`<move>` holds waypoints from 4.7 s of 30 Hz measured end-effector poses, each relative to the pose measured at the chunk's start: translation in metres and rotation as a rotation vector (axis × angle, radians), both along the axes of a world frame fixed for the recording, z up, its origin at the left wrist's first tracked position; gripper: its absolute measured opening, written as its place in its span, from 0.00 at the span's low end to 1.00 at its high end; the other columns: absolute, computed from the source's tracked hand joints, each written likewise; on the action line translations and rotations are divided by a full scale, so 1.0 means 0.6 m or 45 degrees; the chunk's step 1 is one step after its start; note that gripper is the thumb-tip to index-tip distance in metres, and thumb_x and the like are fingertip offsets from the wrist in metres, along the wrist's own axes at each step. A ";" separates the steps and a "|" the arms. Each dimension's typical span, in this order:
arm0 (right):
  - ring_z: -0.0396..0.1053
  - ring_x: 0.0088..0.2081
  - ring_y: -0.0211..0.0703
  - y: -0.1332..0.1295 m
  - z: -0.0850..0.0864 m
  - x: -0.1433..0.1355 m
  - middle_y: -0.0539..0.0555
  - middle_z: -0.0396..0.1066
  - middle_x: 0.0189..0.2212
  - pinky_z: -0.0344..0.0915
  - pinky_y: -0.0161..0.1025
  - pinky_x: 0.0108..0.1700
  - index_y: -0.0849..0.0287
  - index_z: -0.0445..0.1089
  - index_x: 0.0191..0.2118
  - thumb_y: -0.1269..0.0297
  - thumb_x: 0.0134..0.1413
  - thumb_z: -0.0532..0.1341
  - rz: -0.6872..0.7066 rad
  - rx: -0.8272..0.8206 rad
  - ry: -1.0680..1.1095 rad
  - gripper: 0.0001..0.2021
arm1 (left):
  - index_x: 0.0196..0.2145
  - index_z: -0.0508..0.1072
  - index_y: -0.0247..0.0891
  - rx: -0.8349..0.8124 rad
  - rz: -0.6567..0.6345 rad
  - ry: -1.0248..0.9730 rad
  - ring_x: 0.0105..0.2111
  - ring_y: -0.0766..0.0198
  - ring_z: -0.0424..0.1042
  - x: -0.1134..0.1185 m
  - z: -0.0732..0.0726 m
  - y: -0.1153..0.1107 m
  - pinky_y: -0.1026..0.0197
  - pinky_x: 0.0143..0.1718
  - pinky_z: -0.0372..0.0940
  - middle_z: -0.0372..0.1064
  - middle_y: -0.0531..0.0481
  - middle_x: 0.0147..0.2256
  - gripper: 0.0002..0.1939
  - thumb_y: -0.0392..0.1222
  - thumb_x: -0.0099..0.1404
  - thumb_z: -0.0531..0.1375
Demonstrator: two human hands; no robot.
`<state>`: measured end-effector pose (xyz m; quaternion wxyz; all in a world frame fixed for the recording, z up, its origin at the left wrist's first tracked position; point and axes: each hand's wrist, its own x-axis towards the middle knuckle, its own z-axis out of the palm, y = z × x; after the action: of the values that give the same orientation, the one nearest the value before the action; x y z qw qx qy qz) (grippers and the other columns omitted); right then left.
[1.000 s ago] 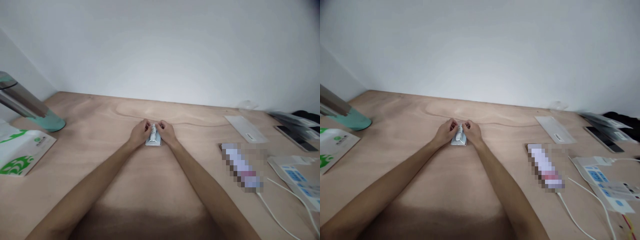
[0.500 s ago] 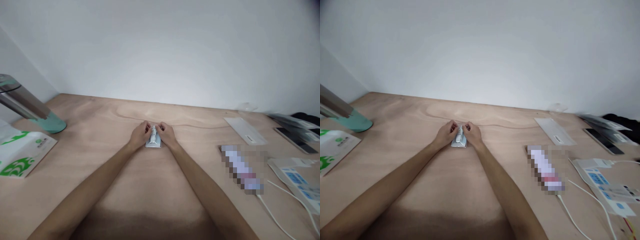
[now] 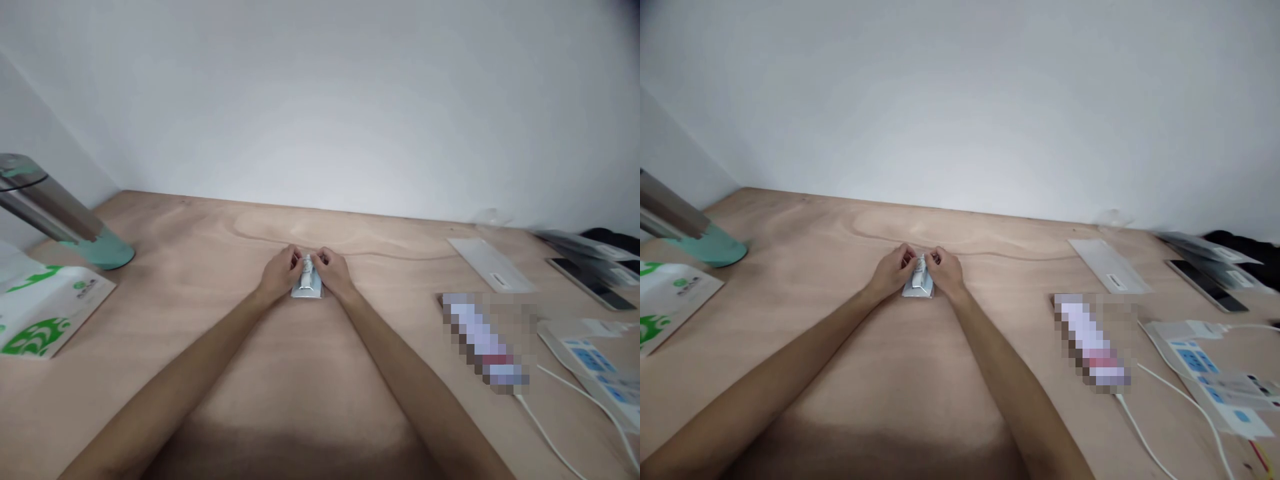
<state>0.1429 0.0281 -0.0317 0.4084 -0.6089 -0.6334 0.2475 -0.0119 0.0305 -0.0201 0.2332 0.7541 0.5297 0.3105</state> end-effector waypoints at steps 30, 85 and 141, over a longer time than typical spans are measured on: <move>0.63 0.28 0.35 0.002 -0.004 0.001 0.47 0.69 0.25 0.54 0.32 0.31 0.60 0.69 0.29 0.58 0.55 0.56 0.003 0.017 -0.013 0.11 | 0.35 0.65 0.38 -0.005 0.006 0.004 0.30 0.67 0.65 0.001 0.006 -0.003 0.65 0.31 0.58 0.67 0.51 0.31 0.05 0.41 0.64 0.53; 0.64 0.28 0.35 0.004 -0.005 0.004 0.47 0.68 0.24 0.54 0.33 0.31 0.60 0.68 0.28 0.59 0.55 0.56 0.003 0.022 0.006 0.10 | 0.36 0.65 0.38 0.008 -0.003 0.000 0.29 0.67 0.65 0.002 0.000 0.001 0.64 0.32 0.58 0.68 0.51 0.32 0.06 0.42 0.63 0.53; 0.64 0.29 0.36 0.005 -0.006 0.002 0.48 0.69 0.26 0.55 0.32 0.31 0.59 0.69 0.30 0.58 0.55 0.56 0.019 0.002 -0.018 0.11 | 0.35 0.65 0.38 0.000 -0.001 0.000 0.30 0.67 0.65 0.001 0.003 -0.002 0.64 0.32 0.58 0.67 0.52 0.31 0.05 0.42 0.64 0.53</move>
<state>0.1439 0.0308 -0.0351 0.4025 -0.6056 -0.6409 0.2460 -0.0115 0.0294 -0.0183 0.2332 0.7542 0.5295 0.3104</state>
